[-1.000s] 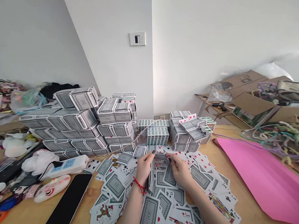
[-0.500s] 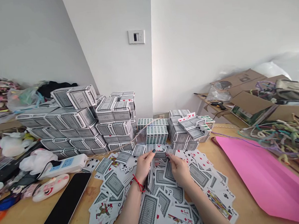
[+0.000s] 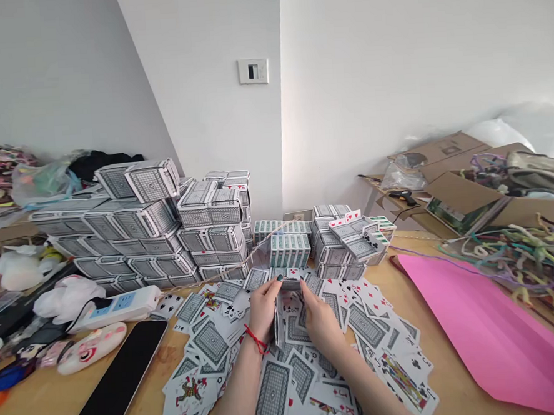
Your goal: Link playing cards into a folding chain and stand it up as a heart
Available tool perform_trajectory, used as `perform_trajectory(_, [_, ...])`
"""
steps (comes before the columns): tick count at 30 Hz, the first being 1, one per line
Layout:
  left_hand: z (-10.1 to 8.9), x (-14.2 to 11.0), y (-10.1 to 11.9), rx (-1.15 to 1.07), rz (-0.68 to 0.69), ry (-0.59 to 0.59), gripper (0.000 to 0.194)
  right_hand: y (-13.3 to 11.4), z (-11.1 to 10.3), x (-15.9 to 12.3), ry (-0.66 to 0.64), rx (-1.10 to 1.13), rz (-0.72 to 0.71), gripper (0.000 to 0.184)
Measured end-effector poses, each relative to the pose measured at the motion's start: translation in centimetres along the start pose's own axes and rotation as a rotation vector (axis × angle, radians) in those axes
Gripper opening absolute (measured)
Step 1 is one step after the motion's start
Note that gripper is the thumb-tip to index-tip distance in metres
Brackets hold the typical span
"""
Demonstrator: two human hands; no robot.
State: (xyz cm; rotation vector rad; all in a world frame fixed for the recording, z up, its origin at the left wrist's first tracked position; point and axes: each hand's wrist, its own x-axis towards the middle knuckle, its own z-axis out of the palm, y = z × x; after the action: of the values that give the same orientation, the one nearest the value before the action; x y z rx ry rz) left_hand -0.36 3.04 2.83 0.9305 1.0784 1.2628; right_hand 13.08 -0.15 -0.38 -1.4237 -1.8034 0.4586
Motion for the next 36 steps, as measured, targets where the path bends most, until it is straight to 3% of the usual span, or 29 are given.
perform_trajectory(3, [-0.4, 0.2, 0.3, -0.066, -0.072, -0.006, 0.031, 0.4, -1.1, 0.6, -0.045, 0.202, 0.018, 0.034])
perform_trajectory(6, [-0.9, 0.3, 0.8, -0.059, -0.091, -0.065, 0.027, 0.5, -1.1, 0.9, -0.011, 0.356, 0.124, 0.025])
perform_trajectory(11, [-1.1, -0.1, 1.2, -0.054, -0.081, -0.196, 0.028, 0.4, -0.9, 0.9, 0.015, 0.571, 0.184, 0.022])
perform_trajectory(15, [-0.5, -0.8, 1.1, -0.105, -0.207, -0.258, 0.034, 0.6, -1.5, 0.8, 0.081, 0.457, 0.225, 0.021])
perform_trajectory(19, [-0.2, -0.8, 0.8, -0.107, -0.209, -0.206, 0.035, 0.6, -1.7, 0.9, 0.13, 0.351, 0.24, 0.023])
perform_trajectory(23, [-0.6, -0.2, 0.6, -0.112, -0.137, -0.125, 0.032, 0.1, -1.6, 1.2, 0.012, 0.554, 0.226, 0.024])
perform_trajectory(27, [-1.0, 0.1, 0.7, -0.063, -0.087, -0.157, 0.027, -0.3, -1.7, 1.4, -0.08, 0.811, 0.278, 0.029])
perform_trajectory(31, [-0.8, -0.1, 0.6, -0.106, -0.116, -0.207, 0.027, -0.3, -1.8, 1.3, 0.013, 0.746, 0.208, 0.021])
perform_trajectory(36, [-0.1, -0.8, 0.8, -0.115, -0.197, -0.227, 0.031, -0.2, -1.4, 0.9, 0.134, 0.467, 0.088, 0.013])
